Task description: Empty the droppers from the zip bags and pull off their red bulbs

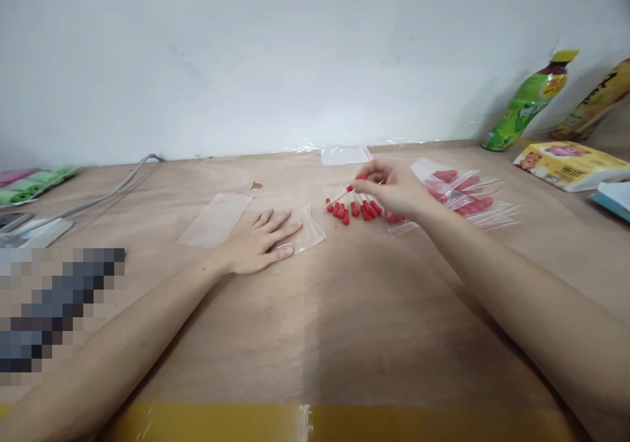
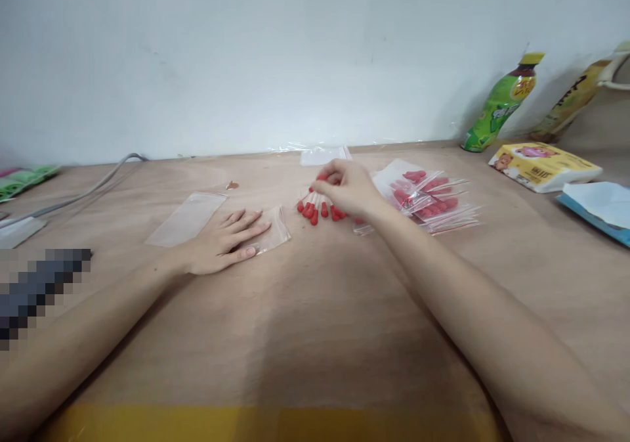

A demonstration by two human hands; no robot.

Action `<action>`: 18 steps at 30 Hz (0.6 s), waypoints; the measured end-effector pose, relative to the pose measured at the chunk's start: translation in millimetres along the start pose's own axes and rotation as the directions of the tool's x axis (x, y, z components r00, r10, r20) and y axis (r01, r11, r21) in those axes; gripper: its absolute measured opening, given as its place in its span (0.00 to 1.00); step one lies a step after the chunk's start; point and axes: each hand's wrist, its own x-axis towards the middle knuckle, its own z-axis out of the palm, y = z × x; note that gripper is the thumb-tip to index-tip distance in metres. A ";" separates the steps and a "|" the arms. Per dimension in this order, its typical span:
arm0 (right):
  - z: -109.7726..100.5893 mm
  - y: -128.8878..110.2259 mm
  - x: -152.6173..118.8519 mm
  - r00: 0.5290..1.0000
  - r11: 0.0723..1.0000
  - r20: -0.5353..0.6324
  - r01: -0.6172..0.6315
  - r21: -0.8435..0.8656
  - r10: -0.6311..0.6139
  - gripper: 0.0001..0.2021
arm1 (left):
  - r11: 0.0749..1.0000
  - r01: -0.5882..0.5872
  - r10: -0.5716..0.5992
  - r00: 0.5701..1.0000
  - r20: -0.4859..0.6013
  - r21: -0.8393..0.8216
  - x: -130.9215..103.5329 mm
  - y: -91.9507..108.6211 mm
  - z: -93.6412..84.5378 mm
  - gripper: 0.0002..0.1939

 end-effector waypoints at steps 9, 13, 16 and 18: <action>6.9 17.6 -1.9 0.897 0.766 -0.179 0.225 -0.603 -0.405 0.04 | 0.902 0.219 -0.375 0.827 -0.420 -0.373 14.1 -7.7 3.3 0.16; 19.8 26.1 -10.1 0.930 0.605 0.002 0.242 -0.759 -0.369 0.06 | 0.810 0.335 -0.503 0.819 -0.277 -0.481 11.1 -16.5 3.1 0.18; 25.6 29.4 -15.3 0.938 0.577 0.057 0.258 -0.775 -0.342 0.09 | 0.812 0.322 -0.489 0.830 -0.267 -0.487 9.9 -14.3 4.2 0.17; 27.9 30.2 -17.5 0.939 0.576 0.058 0.257 -0.776 -0.340 0.14 | 0.828 0.290 -0.466 0.833 -0.299 -0.481 10.7 -12.2 3.5 0.15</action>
